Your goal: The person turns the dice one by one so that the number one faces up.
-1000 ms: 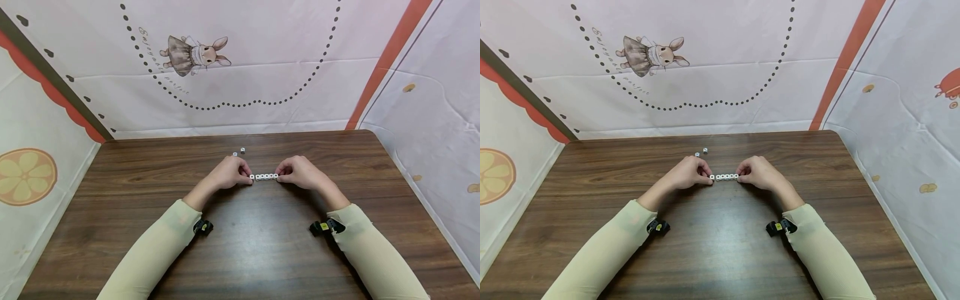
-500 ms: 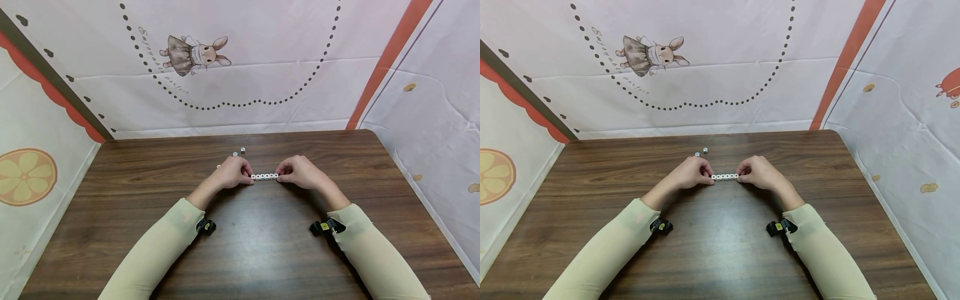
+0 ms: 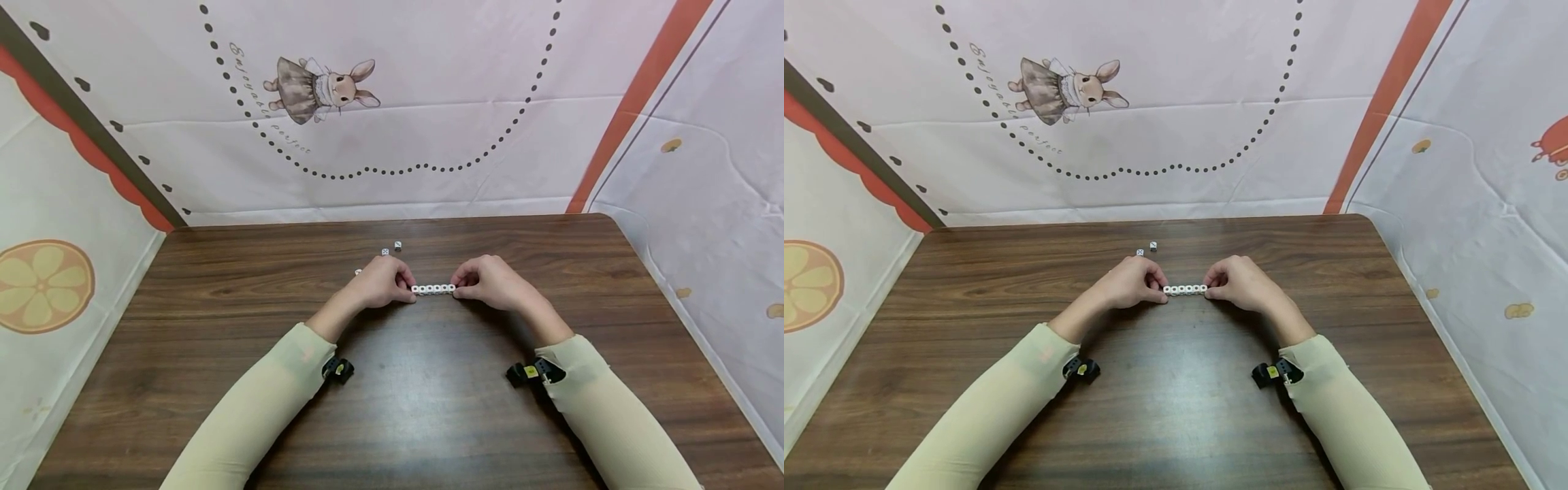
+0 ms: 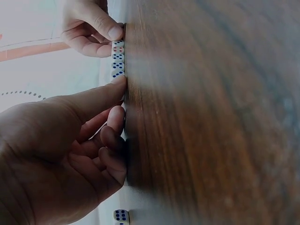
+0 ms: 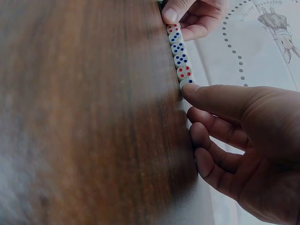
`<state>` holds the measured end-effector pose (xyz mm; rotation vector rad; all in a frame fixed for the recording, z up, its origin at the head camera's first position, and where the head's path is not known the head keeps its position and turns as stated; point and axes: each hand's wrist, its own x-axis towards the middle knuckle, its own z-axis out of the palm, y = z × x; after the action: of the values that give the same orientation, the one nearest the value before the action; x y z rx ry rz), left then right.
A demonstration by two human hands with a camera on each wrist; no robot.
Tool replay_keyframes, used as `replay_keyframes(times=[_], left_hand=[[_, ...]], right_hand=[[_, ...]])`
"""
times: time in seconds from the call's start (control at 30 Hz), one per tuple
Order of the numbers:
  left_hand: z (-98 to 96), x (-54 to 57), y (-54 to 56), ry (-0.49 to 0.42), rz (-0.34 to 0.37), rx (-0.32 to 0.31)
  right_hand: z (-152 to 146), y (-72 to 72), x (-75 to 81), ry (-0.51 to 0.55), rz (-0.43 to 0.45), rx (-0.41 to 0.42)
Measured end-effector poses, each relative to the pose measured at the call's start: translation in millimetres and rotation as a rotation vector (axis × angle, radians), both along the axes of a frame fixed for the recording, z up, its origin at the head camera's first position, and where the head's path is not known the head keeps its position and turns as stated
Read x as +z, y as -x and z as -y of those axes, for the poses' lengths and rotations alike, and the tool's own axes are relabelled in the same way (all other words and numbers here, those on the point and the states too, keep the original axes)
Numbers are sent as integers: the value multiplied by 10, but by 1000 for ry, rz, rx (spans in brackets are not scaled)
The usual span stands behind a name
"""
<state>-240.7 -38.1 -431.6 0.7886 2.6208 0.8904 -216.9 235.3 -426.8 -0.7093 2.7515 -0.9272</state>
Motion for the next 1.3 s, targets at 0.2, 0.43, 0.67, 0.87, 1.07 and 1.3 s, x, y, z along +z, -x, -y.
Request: replay_keyframes(times=[0.2, 0.43, 0.67, 0.87, 1.07, 1.3], left_hand=[[49, -2, 3, -43, 16, 7], [259, 29, 5, -174, 7, 12], [564, 131, 15, -259, -14, 88], [832, 159, 47, -252, -22, 148], [1041, 146, 82, -213, 21, 186], [1128, 65, 172, -103, -5, 152]], right_hand=[[2, -8, 1, 6, 1, -1], [12, -16, 2, 5, -7, -2], [15, -24, 3, 7, -17, 0], [5, -27, -7, 9, -13, -3], [6, -30, -4, 13, -18, 0], [7, -34, 0, 15, -18, 2]])
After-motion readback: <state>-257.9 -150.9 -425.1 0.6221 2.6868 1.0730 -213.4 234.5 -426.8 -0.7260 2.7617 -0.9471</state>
